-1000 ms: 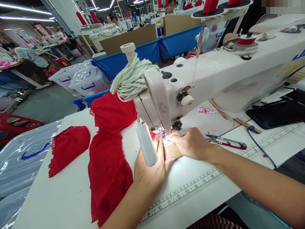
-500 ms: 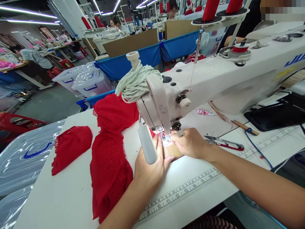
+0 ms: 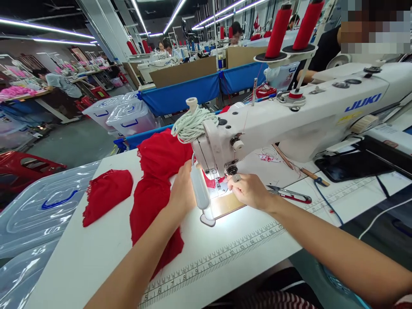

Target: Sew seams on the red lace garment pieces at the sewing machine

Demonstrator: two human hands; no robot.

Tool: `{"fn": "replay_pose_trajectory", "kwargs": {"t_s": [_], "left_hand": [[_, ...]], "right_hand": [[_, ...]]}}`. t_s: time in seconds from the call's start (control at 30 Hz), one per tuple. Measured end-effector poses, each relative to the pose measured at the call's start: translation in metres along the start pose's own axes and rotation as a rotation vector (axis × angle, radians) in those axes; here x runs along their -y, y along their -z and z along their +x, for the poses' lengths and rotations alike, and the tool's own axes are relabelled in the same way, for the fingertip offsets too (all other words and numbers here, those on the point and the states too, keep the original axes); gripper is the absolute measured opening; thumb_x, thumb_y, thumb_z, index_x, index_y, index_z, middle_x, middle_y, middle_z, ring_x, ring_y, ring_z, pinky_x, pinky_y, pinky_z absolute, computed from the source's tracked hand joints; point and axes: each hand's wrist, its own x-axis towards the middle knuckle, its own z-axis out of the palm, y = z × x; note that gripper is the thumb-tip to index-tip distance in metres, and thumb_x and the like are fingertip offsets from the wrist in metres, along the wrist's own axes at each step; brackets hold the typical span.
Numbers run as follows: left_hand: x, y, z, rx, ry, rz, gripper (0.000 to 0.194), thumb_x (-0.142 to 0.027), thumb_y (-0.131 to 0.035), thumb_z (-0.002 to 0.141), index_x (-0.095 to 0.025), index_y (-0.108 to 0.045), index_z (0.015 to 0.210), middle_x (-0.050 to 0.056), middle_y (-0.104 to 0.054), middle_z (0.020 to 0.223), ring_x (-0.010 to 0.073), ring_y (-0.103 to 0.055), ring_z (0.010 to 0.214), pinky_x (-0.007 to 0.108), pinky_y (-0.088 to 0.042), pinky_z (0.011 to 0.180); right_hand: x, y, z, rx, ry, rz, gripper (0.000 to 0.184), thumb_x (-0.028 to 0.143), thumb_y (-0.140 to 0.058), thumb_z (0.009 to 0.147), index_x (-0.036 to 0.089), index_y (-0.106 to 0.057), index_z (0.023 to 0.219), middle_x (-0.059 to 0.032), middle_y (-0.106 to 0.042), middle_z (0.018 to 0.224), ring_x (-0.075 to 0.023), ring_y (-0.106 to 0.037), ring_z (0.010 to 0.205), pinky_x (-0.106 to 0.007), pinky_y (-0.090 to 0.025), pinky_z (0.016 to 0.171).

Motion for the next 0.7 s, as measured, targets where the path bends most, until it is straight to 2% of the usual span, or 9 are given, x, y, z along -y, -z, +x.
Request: {"fn": "replay_pose_trajectory", "kwargs": {"t_s": [0.1,0.2,0.3,0.37,0.43,0.5,0.6,0.7], "left_hand": [[0.001,-0.004,0.02,0.008,0.024,0.053,0.014,-0.012,-0.047,0.077,-0.022,-0.052,0.067,0.009,-0.059,0.085,0.0275,-0.054,0.088,0.037,-0.043,0.077],[-0.003,0.006,0.023,0.015,0.07,0.105,0.017,-0.008,-0.045,0.074,-0.022,-0.052,0.066,0.007,-0.058,0.078,0.0263,-0.054,0.081,0.036,-0.041,0.074],[-0.009,0.032,0.005,0.014,0.133,0.169,0.019,-0.007,-0.04,0.074,-0.02,-0.053,0.07,0.008,-0.058,0.075,0.0266,-0.054,0.076,0.035,-0.038,0.065],[-0.013,0.051,-0.016,0.024,0.179,0.178,0.013,-0.015,-0.042,0.078,-0.021,-0.051,0.071,0.006,-0.057,0.07,0.0247,-0.053,0.069,0.032,-0.034,0.057],[-0.019,0.063,-0.042,0.104,0.265,-0.019,0.015,-0.028,-0.046,0.08,-0.022,-0.045,0.066,0.0,-0.052,0.064,0.0193,-0.048,0.061,0.029,-0.029,0.052],[-0.026,0.063,-0.066,0.182,0.276,-0.366,0.027,-0.038,-0.047,0.082,-0.022,-0.041,0.061,-0.003,-0.044,0.058,0.0149,-0.042,0.055,0.027,-0.029,0.051],[-0.033,0.047,-0.091,0.254,0.328,-0.782,0.034,-0.049,-0.049,0.081,-0.02,-0.047,0.063,-0.004,-0.044,0.061,0.0134,-0.041,0.057,0.025,-0.034,0.053],[-0.037,0.025,-0.103,0.215,0.432,-1.0,0.032,-0.051,-0.055,0.079,-0.02,-0.053,0.073,-0.003,-0.049,0.065,0.0136,-0.045,0.059,0.025,-0.039,0.055]], "right_hand": [[0.001,0.002,0.0,-0.012,0.005,0.0,0.025,0.001,-0.045,0.07,0.021,-0.059,0.065,-0.0005,-0.069,0.078,-0.0134,-0.063,0.072,-0.021,-0.04,0.059],[0.003,0.005,0.0,-0.032,0.003,0.009,0.027,0.0,-0.042,0.069,0.02,-0.058,0.063,-0.001,-0.07,0.08,-0.013,-0.063,0.07,-0.021,-0.04,0.059],[0.003,0.007,0.0,-0.042,0.0,0.035,0.026,0.0,-0.042,0.069,0.02,-0.058,0.063,-0.0014,-0.07,0.08,-0.0131,-0.063,0.068,-0.021,-0.04,0.058],[0.004,0.007,0.0,-0.041,-0.009,0.06,0.026,0.001,-0.042,0.069,0.02,-0.059,0.064,-0.0016,-0.07,0.08,-0.0133,-0.062,0.068,-0.022,-0.04,0.058],[0.006,0.007,0.001,-0.033,-0.027,0.089,0.027,0.001,-0.041,0.069,0.02,-0.059,0.064,-0.0017,-0.07,0.079,-0.0134,-0.062,0.068,-0.022,-0.039,0.058],[0.009,0.008,0.001,-0.015,-0.055,0.121,0.027,0.001,-0.041,0.069,0.02,-0.06,0.064,-0.002,-0.069,0.078,-0.0134,-0.061,0.069,-0.022,-0.039,0.06],[0.016,0.015,0.005,0.055,-0.112,0.176,0.026,0.001,-0.042,0.069,0.019,-0.062,0.066,-0.0008,-0.067,0.071,-0.0118,-0.056,0.06,-0.022,-0.037,0.055],[0.028,0.035,0.01,0.195,-0.142,0.241,0.025,0.005,-0.043,0.07,0.019,-0.064,0.068,0.005,-0.056,0.05,-0.0092,-0.046,0.044,-0.02,-0.03,0.045]]}}
